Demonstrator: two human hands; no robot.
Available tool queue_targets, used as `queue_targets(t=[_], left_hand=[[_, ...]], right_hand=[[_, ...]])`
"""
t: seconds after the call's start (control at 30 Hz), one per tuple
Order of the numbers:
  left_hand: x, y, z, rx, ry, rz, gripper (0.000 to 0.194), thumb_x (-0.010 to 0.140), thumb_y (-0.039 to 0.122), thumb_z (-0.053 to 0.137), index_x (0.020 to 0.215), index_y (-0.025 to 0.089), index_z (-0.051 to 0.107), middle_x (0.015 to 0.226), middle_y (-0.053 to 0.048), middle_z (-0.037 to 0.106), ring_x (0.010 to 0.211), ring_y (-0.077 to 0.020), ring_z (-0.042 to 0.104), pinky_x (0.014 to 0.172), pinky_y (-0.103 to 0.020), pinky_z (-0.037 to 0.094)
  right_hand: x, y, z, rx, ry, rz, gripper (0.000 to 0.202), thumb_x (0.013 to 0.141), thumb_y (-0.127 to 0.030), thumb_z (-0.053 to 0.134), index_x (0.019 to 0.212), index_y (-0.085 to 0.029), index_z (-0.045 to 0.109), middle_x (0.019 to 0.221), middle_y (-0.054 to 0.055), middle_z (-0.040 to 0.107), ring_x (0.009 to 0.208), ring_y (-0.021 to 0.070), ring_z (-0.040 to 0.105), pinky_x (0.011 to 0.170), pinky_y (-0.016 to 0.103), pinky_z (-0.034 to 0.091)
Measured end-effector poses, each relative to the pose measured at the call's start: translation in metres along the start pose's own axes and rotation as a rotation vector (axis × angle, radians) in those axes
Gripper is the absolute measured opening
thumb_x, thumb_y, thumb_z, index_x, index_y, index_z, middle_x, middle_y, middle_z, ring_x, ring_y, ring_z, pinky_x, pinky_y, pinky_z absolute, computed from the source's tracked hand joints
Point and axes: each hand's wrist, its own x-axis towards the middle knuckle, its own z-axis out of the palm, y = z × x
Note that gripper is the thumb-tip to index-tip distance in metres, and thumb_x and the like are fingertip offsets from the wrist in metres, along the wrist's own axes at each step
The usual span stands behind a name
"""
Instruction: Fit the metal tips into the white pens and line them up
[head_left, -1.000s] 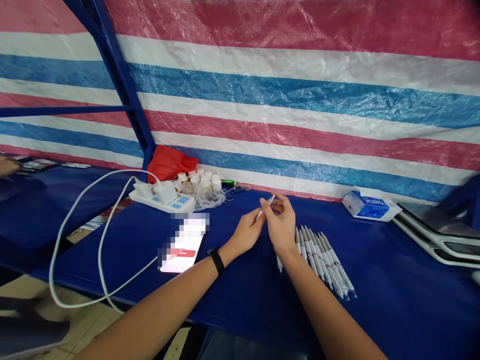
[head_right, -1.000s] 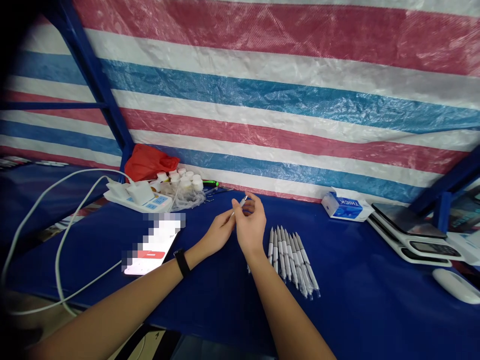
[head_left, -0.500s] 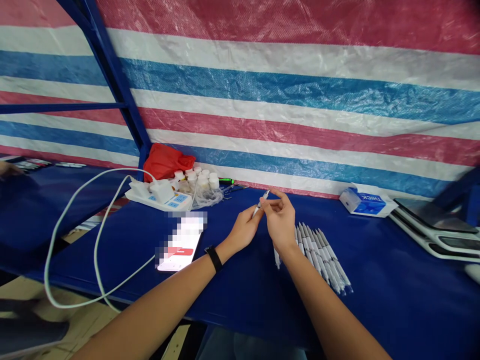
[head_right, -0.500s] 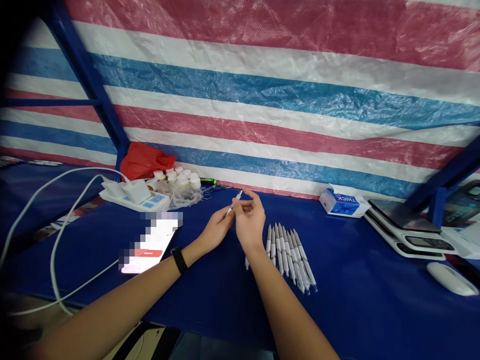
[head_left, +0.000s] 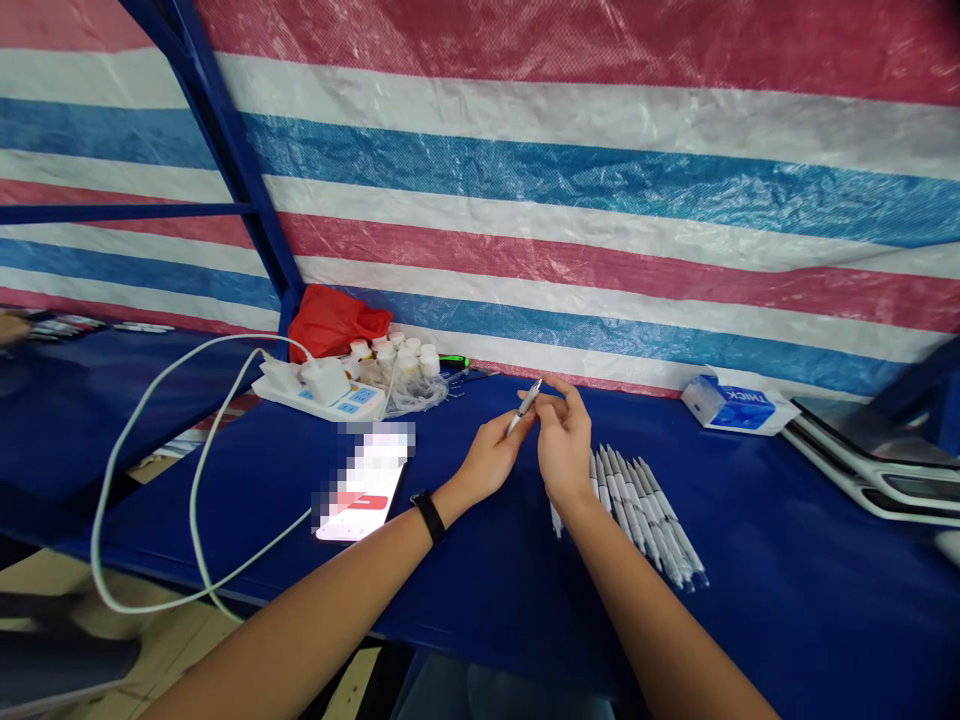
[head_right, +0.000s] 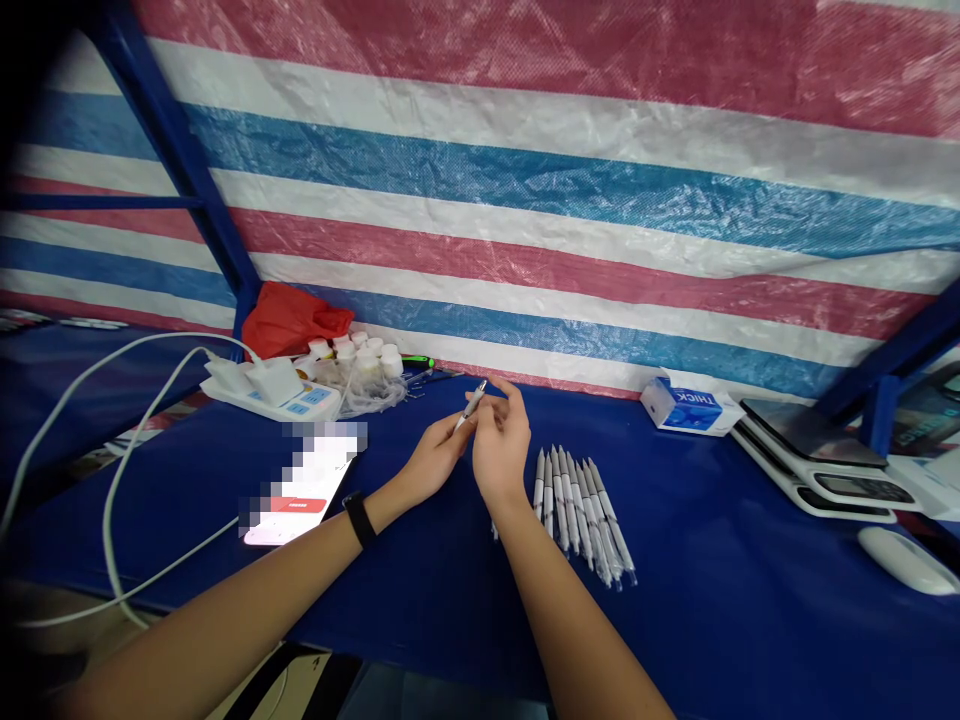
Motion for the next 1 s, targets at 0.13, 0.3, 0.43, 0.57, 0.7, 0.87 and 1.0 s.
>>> queue_targets(t=[0.13, 0.3, 0.43, 0.57, 0.7, 0.87, 1.0], left_hand=[[-0.0006, 0.0018, 0.0002, 0.013, -0.022, 0.001, 0.061, 0.088, 0.076, 0.045, 0.074, 0.017, 0.057, 0.065, 0.000, 0.050, 0.063, -0.0150, 0.041, 0.059, -0.027, 0.033], [-0.0014, 0.0038, 0.0010, 0.011, -0.026, -0.002, 0.060, 0.088, 0.075, 0.045, 0.072, 0.017, 0.055, 0.063, 0.001, 0.047, 0.062, -0.0141, 0.037, 0.058, -0.027, 0.031], [-0.0008, 0.0017, 0.0010, 0.005, -0.022, -0.008, 0.061, 0.087, 0.077, 0.045, 0.068, 0.019, 0.046, 0.061, 0.003, 0.040, 0.060, -0.0127, 0.033, 0.056, -0.026, 0.027], [-0.0006, 0.0006, 0.0010, 0.018, -0.031, 0.012, 0.059, 0.089, 0.074, 0.045, 0.068, 0.019, 0.046, 0.062, 0.003, 0.041, 0.060, -0.0127, 0.035, 0.056, -0.025, 0.028], [-0.0008, 0.0012, 0.0009, 0.018, -0.036, 0.016, 0.057, 0.091, 0.071, 0.045, 0.070, 0.018, 0.048, 0.062, 0.003, 0.043, 0.060, -0.0125, 0.036, 0.057, -0.026, 0.030], [-0.0017, 0.0009, 0.0000, 0.051, -0.036, -0.003, 0.055, 0.092, 0.067, 0.046, 0.075, 0.016, 0.058, 0.067, -0.001, 0.055, 0.065, -0.0159, 0.045, 0.061, -0.027, 0.034], [-0.0022, 0.0003, -0.0008, 0.062, -0.052, 0.000, 0.051, 0.095, 0.061, 0.047, 0.086, 0.014, 0.066, 0.075, -0.004, 0.064, 0.072, -0.0192, 0.052, 0.067, -0.028, 0.040]], right_hand=[[-0.0005, -0.0021, 0.0009, -0.089, 0.046, -0.039, 0.036, 0.076, -0.041, 0.072, 0.104, -0.022, 0.063, 0.084, 0.002, 0.071, 0.080, 0.0204, 0.069, 0.076, 0.037, 0.055], [0.0004, -0.0021, 0.0004, -0.060, 0.031, -0.074, 0.038, 0.076, -0.040, 0.073, 0.108, -0.022, 0.062, 0.081, 0.001, 0.072, 0.078, 0.0202, 0.070, 0.078, 0.038, 0.057], [-0.0013, -0.0019, 0.0004, 0.038, -0.032, -0.053, 0.039, 0.083, -0.035, 0.064, 0.119, -0.022, 0.057, 0.095, 0.005, 0.077, 0.091, 0.0223, 0.073, 0.085, 0.042, 0.057], [-0.0029, -0.0009, 0.0012, 0.062, -0.017, -0.050, 0.038, 0.084, -0.032, 0.061, 0.120, -0.022, 0.056, 0.097, 0.006, 0.077, 0.089, 0.0218, 0.073, 0.086, 0.043, 0.057], [-0.0035, -0.0007, 0.0014, 0.058, -0.021, -0.063, 0.035, 0.086, -0.032, 0.059, 0.120, -0.023, 0.057, 0.099, 0.005, 0.076, 0.088, 0.0205, 0.073, 0.085, 0.042, 0.057], [-0.0022, -0.0006, 0.0014, 0.018, -0.026, -0.043, 0.034, 0.082, -0.033, 0.065, 0.114, -0.023, 0.058, 0.095, 0.005, 0.075, 0.086, 0.0206, 0.072, 0.081, 0.039, 0.058], [-0.0001, 0.0002, 0.0013, -0.073, 0.049, -0.057, 0.036, 0.074, -0.038, 0.074, 0.104, -0.022, 0.063, 0.079, 0.000, 0.068, 0.075, 0.0189, 0.068, 0.071, 0.035, 0.057]])
